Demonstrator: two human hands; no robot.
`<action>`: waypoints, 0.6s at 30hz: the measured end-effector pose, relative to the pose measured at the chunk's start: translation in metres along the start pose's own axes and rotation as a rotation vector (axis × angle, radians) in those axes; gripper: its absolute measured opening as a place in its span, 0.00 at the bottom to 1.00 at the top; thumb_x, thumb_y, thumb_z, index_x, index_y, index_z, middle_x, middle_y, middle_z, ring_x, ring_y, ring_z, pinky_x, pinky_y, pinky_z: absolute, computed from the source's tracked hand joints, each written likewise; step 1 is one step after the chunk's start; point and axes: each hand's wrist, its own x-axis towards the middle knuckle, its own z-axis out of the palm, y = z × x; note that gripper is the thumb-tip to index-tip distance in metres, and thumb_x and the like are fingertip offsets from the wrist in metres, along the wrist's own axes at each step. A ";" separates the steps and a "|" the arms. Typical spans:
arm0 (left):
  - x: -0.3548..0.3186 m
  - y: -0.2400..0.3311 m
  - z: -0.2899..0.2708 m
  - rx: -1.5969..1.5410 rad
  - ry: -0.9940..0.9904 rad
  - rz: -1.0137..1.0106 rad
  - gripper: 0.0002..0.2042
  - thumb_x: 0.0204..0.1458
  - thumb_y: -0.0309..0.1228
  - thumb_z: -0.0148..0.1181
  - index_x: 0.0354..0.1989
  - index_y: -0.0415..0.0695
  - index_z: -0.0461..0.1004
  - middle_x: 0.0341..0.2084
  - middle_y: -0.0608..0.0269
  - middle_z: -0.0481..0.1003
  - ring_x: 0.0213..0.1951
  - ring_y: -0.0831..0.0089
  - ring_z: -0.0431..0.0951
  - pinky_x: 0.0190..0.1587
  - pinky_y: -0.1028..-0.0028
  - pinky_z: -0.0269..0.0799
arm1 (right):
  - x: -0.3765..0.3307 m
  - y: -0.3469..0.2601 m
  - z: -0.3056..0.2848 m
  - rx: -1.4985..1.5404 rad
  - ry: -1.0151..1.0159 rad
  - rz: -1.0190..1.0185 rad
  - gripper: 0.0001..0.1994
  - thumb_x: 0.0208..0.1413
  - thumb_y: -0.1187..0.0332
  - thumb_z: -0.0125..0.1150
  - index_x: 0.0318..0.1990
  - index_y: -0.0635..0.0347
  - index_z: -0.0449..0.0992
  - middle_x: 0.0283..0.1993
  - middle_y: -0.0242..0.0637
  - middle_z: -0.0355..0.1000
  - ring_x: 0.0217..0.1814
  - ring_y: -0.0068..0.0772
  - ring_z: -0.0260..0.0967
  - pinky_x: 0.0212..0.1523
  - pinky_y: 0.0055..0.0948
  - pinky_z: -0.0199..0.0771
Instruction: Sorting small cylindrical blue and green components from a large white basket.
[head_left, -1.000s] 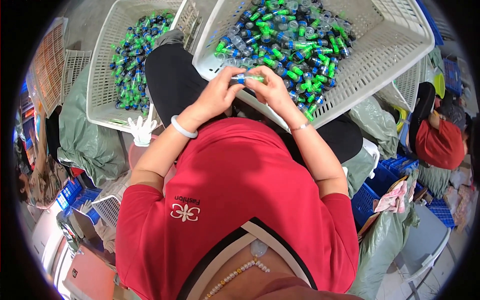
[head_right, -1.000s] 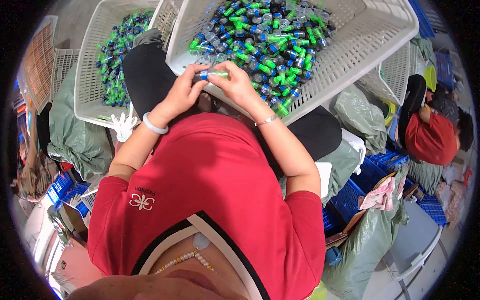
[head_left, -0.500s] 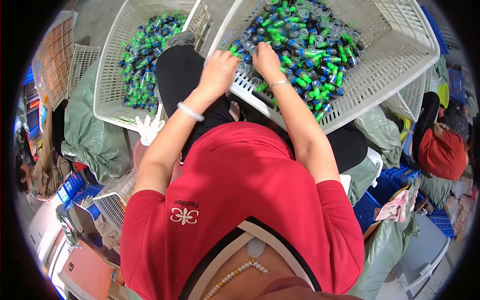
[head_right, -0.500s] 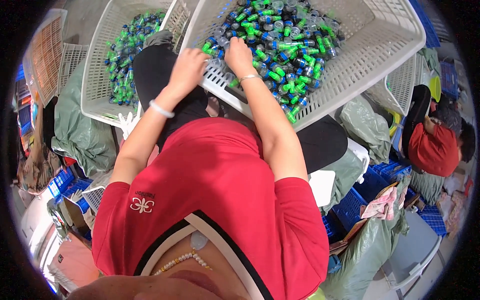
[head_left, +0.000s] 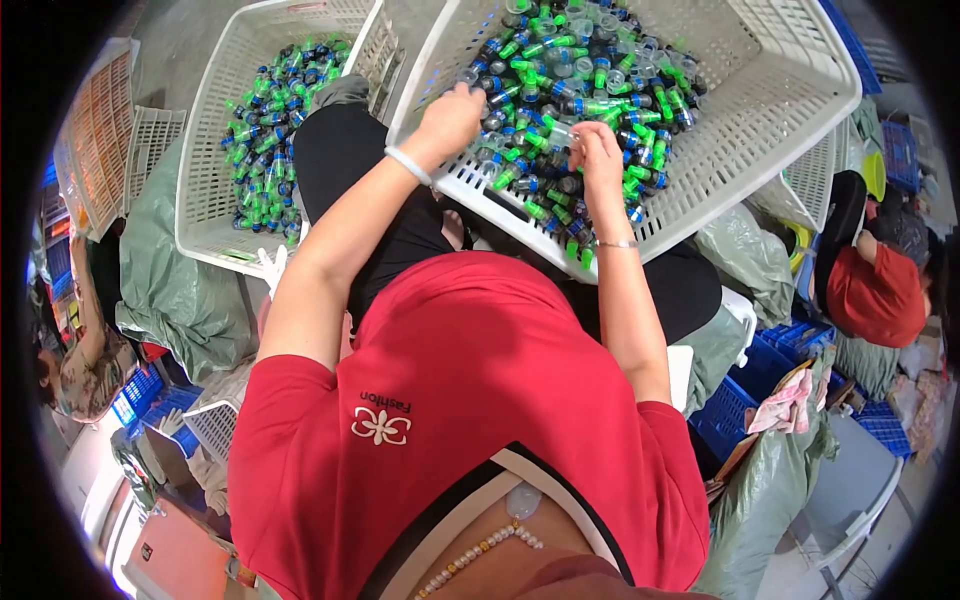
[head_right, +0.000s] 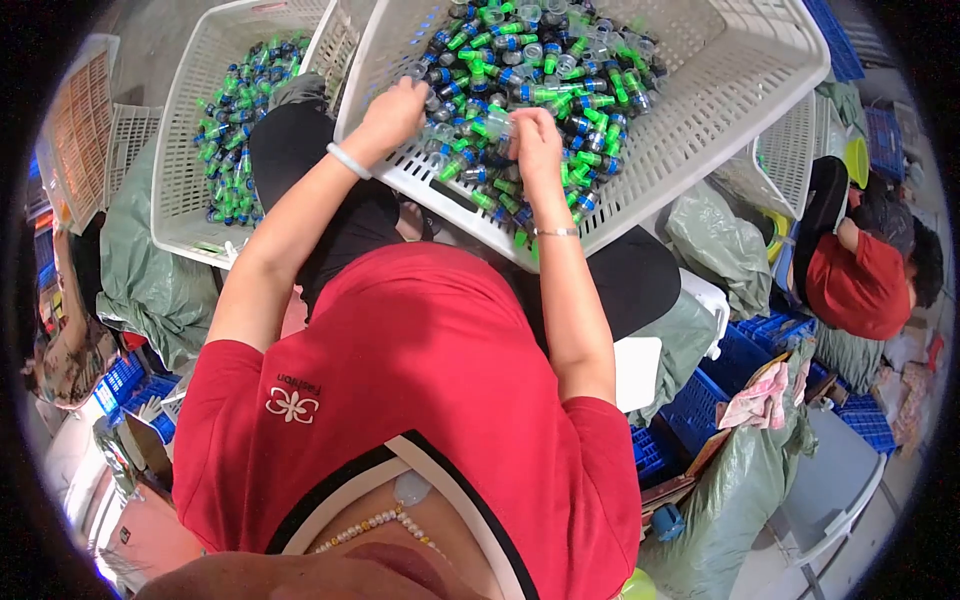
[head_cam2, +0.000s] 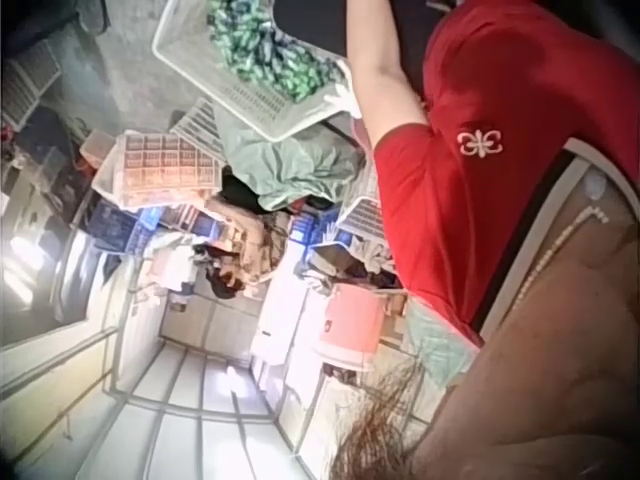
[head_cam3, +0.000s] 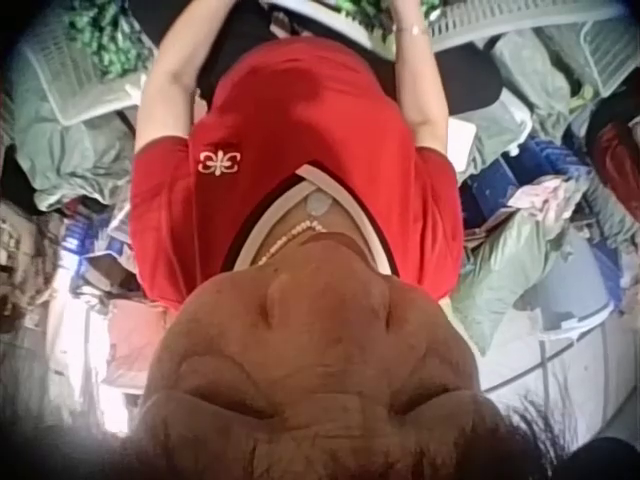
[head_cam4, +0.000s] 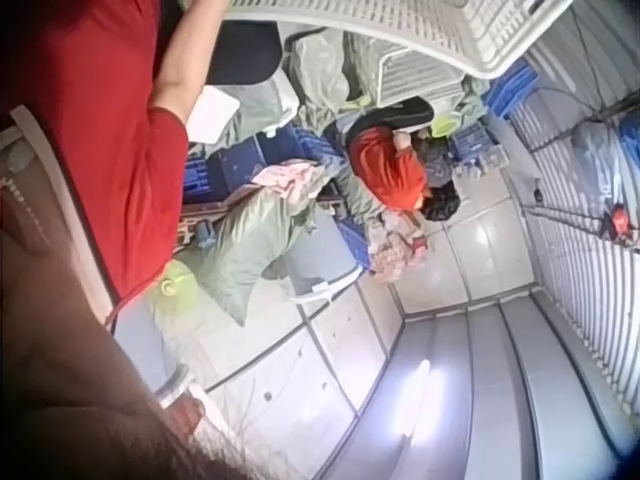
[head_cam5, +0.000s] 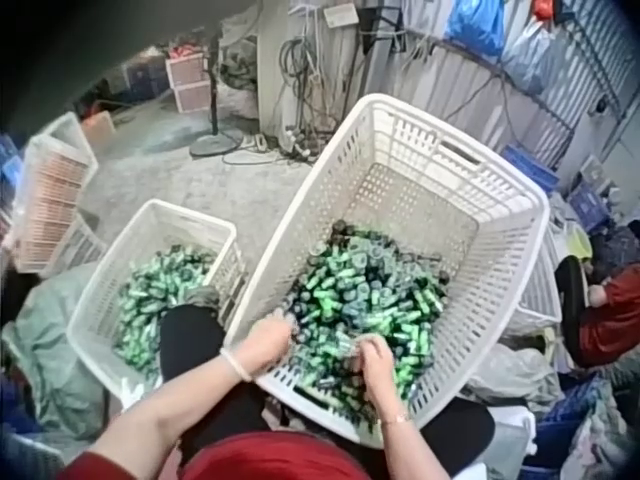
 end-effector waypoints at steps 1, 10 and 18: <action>0.000 0.002 -0.011 0.003 -0.001 0.001 0.10 0.48 0.23 0.55 0.40 0.37 0.71 0.36 0.52 0.73 0.35 0.60 0.77 0.34 0.64 0.77 | -0.002 0.002 -0.005 -0.029 0.022 -0.027 0.08 0.61 0.67 0.49 0.38 0.61 0.72 0.26 0.29 0.68 0.20 0.17 0.60 0.22 0.19 0.60; -0.042 0.038 -0.075 -1.914 -0.076 -0.285 0.11 0.59 0.28 0.54 0.47 0.38 0.66 0.36 0.59 0.72 0.35 0.71 0.78 0.38 0.72 0.77 | -0.018 -0.022 0.036 -0.353 0.082 -0.352 0.09 0.65 0.67 0.45 0.40 0.64 0.69 0.26 0.41 0.69 0.26 0.34 0.67 0.29 0.32 0.67; -0.063 0.057 -0.072 -1.480 -0.090 0.048 0.13 0.59 0.29 0.54 0.49 0.38 0.62 0.37 0.59 0.69 0.33 0.72 0.73 0.38 0.74 0.71 | -0.037 -0.053 0.034 -0.491 0.080 -0.678 0.08 0.64 0.66 0.49 0.37 0.62 0.68 0.26 0.46 0.70 0.25 0.45 0.68 0.27 0.38 0.67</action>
